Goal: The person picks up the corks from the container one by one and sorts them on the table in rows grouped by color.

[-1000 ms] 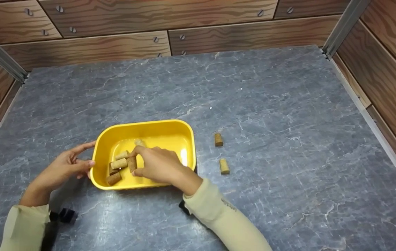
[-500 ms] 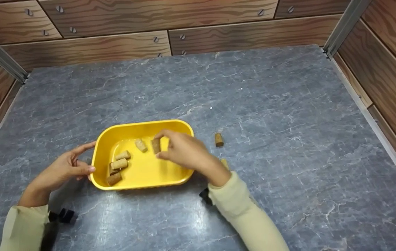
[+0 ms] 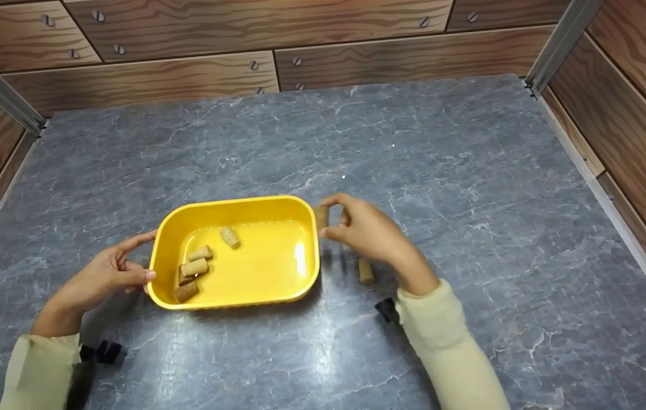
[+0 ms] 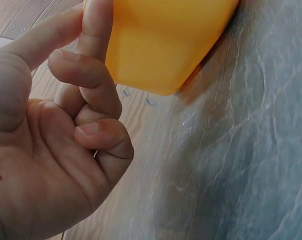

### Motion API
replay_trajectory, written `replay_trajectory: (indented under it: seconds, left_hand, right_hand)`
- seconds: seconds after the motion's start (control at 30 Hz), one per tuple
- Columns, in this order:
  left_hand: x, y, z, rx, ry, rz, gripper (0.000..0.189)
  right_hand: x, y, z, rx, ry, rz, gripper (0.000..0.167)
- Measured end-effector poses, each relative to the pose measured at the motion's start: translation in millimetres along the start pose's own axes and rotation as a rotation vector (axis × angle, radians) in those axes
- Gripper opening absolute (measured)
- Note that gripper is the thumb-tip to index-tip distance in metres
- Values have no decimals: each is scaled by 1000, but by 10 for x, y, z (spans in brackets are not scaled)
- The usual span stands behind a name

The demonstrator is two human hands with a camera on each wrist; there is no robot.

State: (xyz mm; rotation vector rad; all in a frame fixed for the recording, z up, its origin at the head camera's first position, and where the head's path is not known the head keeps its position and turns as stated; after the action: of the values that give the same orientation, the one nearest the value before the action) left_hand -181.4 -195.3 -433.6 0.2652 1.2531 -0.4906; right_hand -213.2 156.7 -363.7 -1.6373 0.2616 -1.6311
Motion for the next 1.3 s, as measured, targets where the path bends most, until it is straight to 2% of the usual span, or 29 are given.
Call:
replay_trajectory:
  seconds: [0.43, 0.7, 0.9, 1.3]
  left_hand:
    - [-1, -3, -4, 18, 24, -15, 85]
    - [19, -19, -15, 11, 16, 12, 85]
    - [21, -37, -11, -2, 10, -12, 85]
    - [34, -40, -15, -8, 6, -19, 85]
  right_hand:
    - [-440, -237, 113, -16, 94, 76, 47]
    - [-700, -311, 84, 3, 133, 71, 50]
    - [-862, -321, 35, 35, 137, 77, 50]
    - [-950, -279, 2, 91, 180, 147, 50]
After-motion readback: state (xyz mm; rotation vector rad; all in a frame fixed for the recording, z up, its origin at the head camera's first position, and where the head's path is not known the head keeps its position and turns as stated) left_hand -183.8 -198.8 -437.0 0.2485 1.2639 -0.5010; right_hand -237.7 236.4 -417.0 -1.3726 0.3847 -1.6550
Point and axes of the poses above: each hand's wrist, its own z-axis away from the middle knuckle, its own y-axis out of the palm, x = y × z, the point moved 10 cm from there along -z, towards the middle knuckle, and after that the axes turned 3 degrees about z, right-handed, at the moved point
